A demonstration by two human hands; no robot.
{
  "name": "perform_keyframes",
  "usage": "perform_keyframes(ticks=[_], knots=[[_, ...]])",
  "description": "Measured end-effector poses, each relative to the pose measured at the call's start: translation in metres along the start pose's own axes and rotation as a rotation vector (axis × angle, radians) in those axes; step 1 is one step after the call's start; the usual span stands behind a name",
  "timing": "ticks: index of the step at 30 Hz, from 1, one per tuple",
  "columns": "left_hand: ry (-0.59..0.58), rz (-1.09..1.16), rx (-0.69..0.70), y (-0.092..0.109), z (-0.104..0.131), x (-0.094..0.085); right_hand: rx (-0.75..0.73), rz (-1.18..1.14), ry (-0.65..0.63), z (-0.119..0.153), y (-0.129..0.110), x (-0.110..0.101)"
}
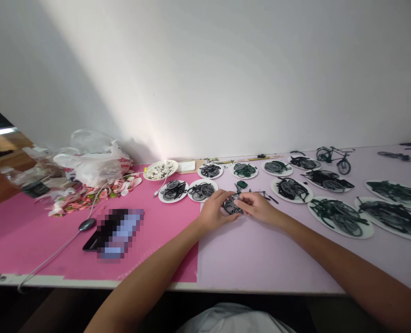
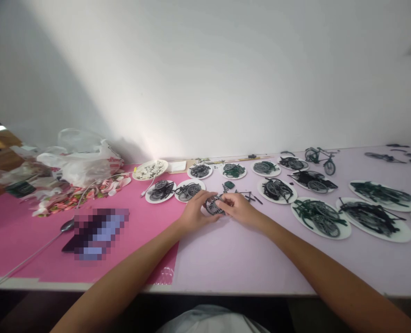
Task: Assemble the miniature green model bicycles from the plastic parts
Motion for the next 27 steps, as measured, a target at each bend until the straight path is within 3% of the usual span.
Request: perform_keyframes(ticks=[7, 16, 27], knots=[[0.008, -0.018, 0.011, 0.0, 0.001, -0.001, 0.013, 0.019, 0.013, 0.001, 0.001, -0.003], [0.111, -0.007, -0.17, -0.011, 0.003, -0.007, -0.081, 0.272, 0.122, -0.001, -0.004, -0.03], [0.163, -0.009, -0.254, -0.029, 0.004, -0.003, -0.043, 0.521, 0.038, -0.003, 0.006, -0.022]])
Point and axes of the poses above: each hand's wrist, its own z-axis away from the middle knuckle, its own x-axis out of the palm, y = z × x, the point moved 8 cm from there along -z, towards the middle knuckle, and after that the axes turned 2 degrees about -z, right-handed, at the moved point
